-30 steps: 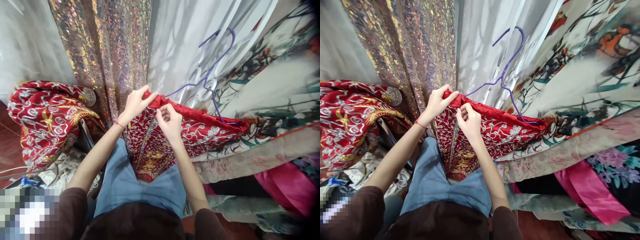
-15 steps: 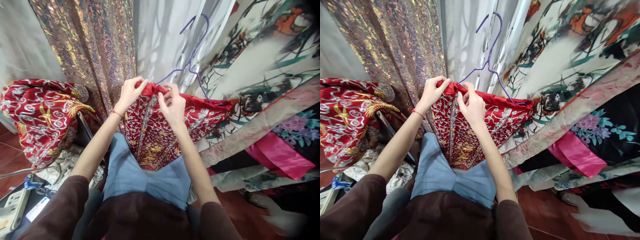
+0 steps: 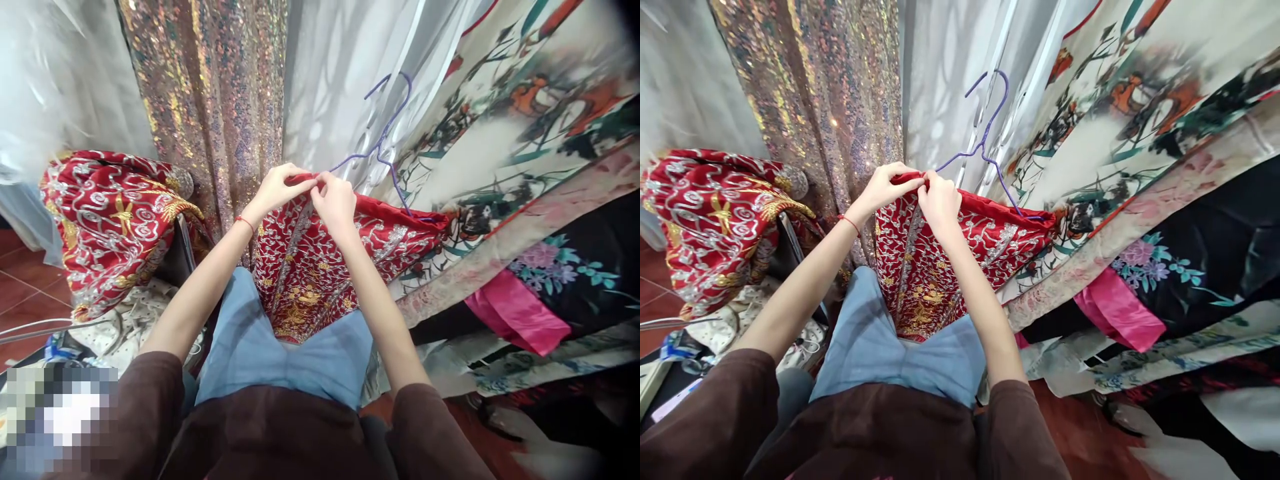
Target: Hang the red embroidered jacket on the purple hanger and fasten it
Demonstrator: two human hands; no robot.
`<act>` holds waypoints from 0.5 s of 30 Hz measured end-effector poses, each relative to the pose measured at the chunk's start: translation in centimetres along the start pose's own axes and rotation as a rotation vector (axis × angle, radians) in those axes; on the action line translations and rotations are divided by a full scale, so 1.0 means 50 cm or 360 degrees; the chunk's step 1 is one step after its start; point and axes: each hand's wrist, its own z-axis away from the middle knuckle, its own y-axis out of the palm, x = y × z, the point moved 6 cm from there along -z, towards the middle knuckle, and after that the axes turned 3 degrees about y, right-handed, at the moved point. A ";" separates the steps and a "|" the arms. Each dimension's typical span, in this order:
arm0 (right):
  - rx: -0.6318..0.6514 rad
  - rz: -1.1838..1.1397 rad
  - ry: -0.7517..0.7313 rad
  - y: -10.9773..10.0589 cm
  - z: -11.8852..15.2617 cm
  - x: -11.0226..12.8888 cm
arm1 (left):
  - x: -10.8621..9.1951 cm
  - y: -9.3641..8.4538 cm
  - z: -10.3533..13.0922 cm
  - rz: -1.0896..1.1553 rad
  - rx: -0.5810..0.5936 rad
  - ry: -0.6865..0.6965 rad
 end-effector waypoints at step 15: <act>0.0401 -0.0972 0.0105 -0.005 0.063 -0.040 | -0.031 -0.006 0.098 -0.0269 -0.0673 -0.0007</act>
